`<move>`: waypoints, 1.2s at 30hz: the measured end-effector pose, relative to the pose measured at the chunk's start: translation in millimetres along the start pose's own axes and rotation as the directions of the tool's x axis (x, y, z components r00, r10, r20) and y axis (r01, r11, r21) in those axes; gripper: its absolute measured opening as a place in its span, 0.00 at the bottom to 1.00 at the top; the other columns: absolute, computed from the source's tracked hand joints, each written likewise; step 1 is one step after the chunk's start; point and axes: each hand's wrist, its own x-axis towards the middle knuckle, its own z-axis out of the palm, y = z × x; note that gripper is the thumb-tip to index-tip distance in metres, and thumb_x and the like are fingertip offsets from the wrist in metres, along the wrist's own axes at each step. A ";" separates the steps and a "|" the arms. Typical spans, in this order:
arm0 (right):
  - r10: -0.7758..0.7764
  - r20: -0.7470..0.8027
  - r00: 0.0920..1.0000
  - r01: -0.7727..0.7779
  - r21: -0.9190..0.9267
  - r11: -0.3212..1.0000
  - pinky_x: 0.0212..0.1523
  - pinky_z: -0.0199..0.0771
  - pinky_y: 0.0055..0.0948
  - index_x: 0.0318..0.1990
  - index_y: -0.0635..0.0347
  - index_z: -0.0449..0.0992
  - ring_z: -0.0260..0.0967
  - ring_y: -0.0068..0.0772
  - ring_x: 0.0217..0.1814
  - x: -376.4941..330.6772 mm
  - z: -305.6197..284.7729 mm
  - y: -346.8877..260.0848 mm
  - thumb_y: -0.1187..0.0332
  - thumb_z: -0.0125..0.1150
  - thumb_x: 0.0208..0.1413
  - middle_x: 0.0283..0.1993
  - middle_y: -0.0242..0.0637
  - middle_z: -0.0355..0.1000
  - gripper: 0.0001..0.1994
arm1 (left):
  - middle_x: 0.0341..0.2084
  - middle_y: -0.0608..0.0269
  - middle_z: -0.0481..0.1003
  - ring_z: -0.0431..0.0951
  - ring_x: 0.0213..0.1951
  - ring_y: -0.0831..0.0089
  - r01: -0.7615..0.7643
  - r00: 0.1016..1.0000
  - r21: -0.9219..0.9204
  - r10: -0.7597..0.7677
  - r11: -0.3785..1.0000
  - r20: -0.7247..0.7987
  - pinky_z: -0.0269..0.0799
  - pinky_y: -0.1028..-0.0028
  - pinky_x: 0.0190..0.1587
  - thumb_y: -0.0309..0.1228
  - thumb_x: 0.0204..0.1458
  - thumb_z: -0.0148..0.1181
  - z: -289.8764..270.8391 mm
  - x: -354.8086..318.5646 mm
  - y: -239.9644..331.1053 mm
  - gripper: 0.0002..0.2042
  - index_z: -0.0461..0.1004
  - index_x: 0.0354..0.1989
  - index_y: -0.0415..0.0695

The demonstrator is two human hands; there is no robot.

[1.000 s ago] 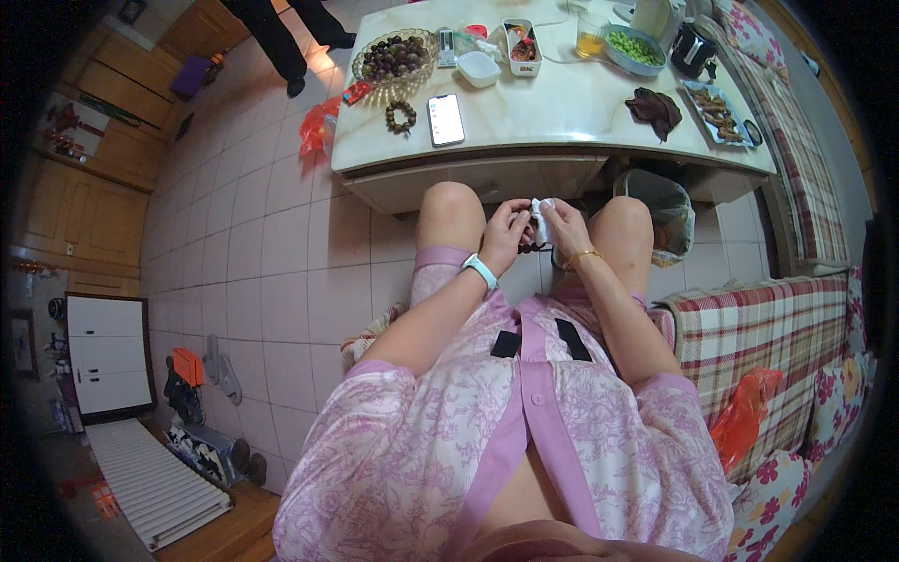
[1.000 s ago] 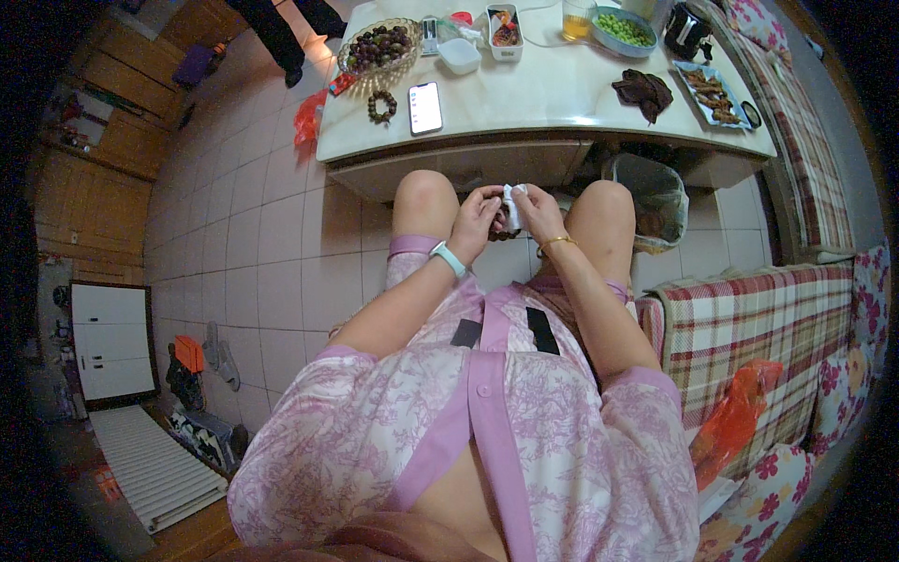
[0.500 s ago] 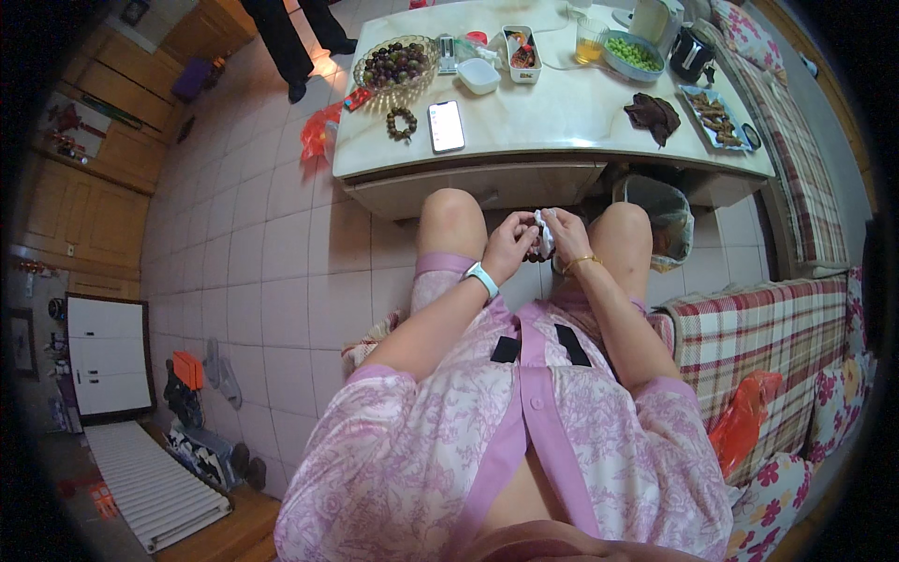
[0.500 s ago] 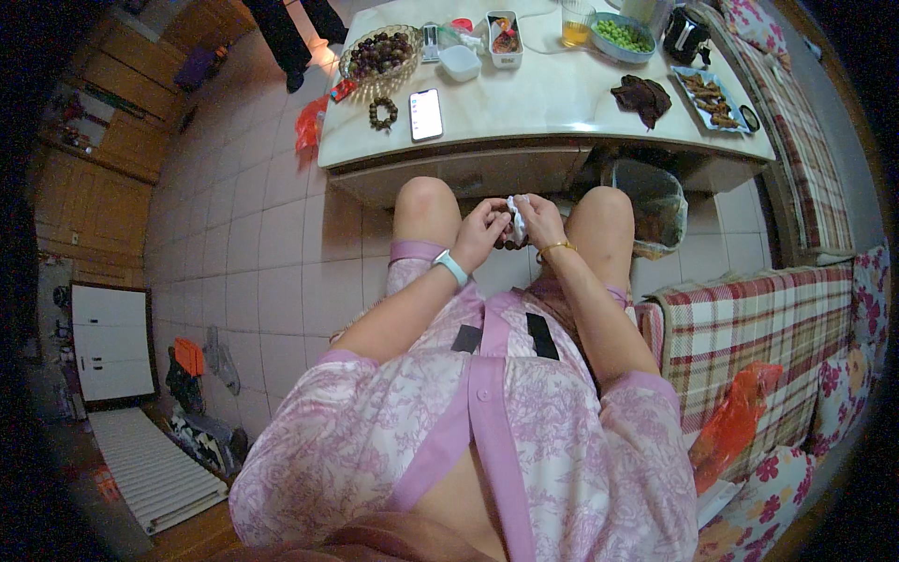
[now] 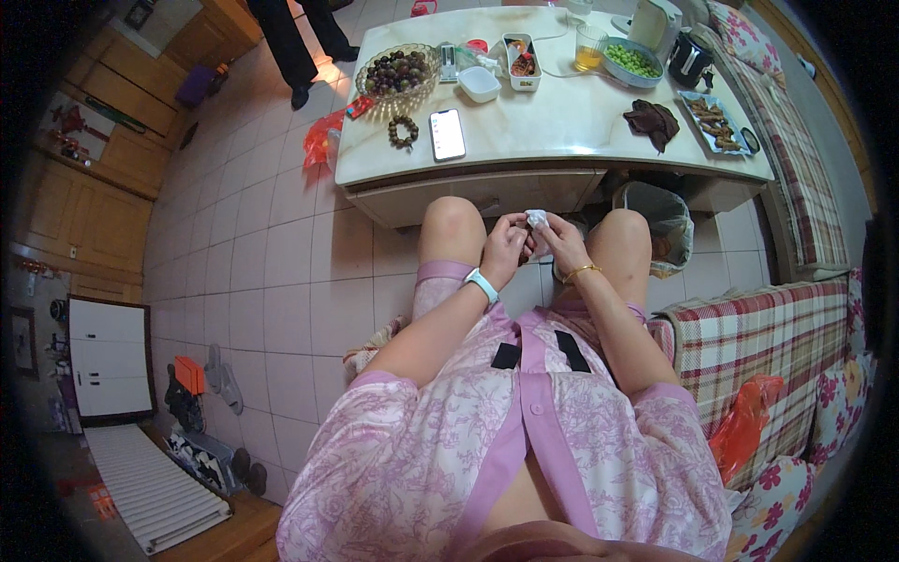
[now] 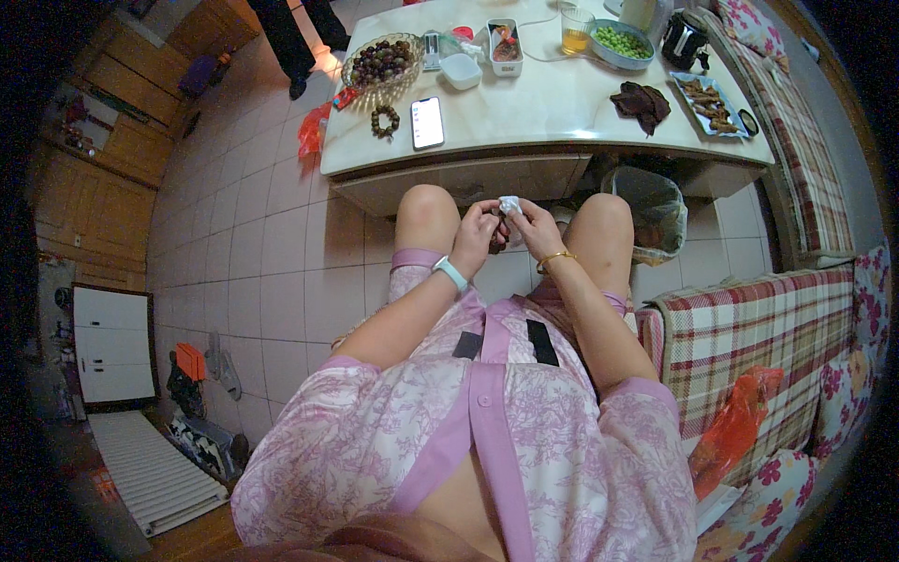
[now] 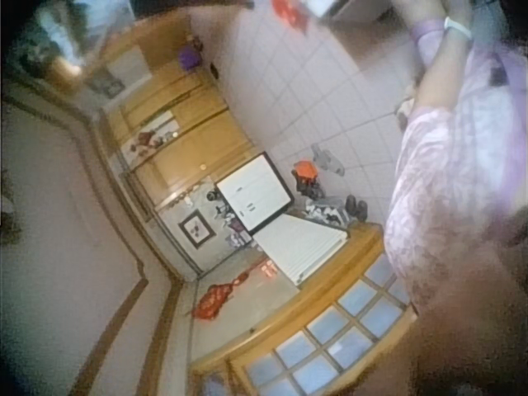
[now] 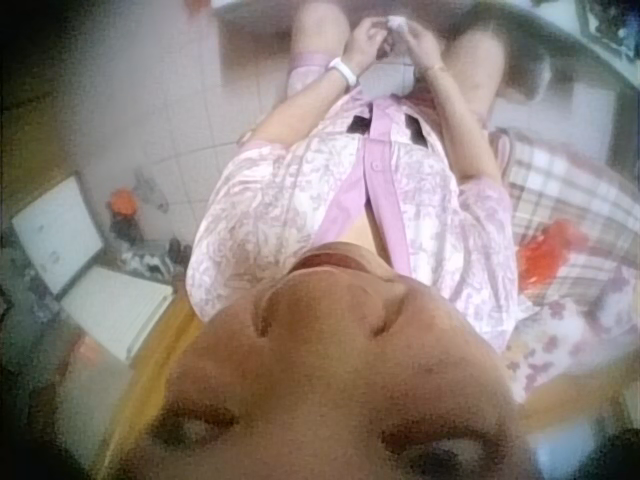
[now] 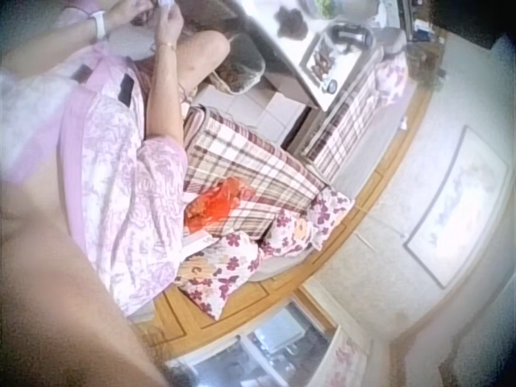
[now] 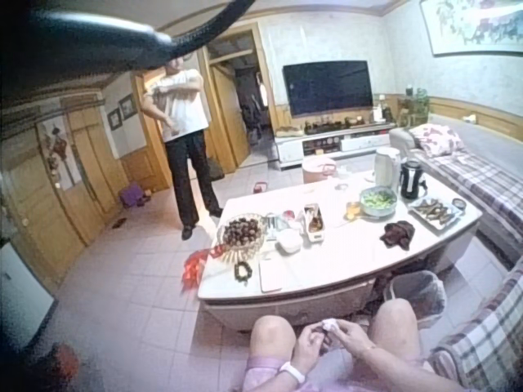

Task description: The person sits on the floor and cleans a string of dark brown beads using a white tissue. They wipe each bead individually, rotating the string to access different sections. The person handles the beads and tissue with both hands throughout the process.

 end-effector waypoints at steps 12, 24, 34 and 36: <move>-0.130 -0.001 0.992 0.128 -0.148 0.981 0.48 0.68 0.23 0.48 0.68 0.75 0.69 0.27 0.48 -1.5 -1.2 -1.2 0.67 0.52 0.61 0.49 0.37 0.73 0.14 | 0.29 0.64 0.74 0.72 0.28 0.81 0.031 0.997 0.156 -0.040 0.987 0.059 0.69 0.79 0.31 0.29 0.57 0.53 1.1 -0.5 -1.2 0.12 0.68 0.47 0.38; 0.061 -0.167 0.984 -0.070 -0.046 0.997 0.36 0.69 0.24 0.43 0.66 0.76 0.68 0.22 0.34 0.5 -7.0 -5.1 0.62 0.52 0.63 0.32 0.33 0.74 0.14 | 0.20 0.69 0.72 0.68 0.22 0.83 0.031 1.000 0.221 -0.031 0.975 -0.002 0.67 0.79 0.25 0.34 0.59 0.52 0.5 -2.1 1.3 0.10 0.74 0.36 0.38; 0.267 -0.030 0.963 -0.268 -0.201 0.942 0.35 0.65 0.20 0.39 0.66 0.77 0.65 0.20 0.32 12.3 -13.0 29.0 0.61 0.53 0.62 0.31 0.30 0.72 0.15 | 0.20 0.71 0.69 0.66 0.22 0.84 0.010 0.996 0.109 0.000 0.994 -0.087 0.65 0.81 0.26 0.37 0.63 0.47 2.0 0.3 3.3 0.13 0.71 0.31 0.42; 0.240 0.042 0.970 -0.242 0.043 0.969 0.33 0.64 0.20 0.37 0.65 0.77 0.64 0.18 0.31 13.2 -12.8 37.5 0.62 0.54 0.61 0.30 0.28 0.71 0.13 | 0.19 0.71 0.69 0.66 0.21 0.83 -0.017 0.996 0.174 0.031 0.985 -0.082 0.65 0.80 0.25 0.37 0.63 0.47 1.1 -1.1 6.4 0.13 0.71 0.31 0.42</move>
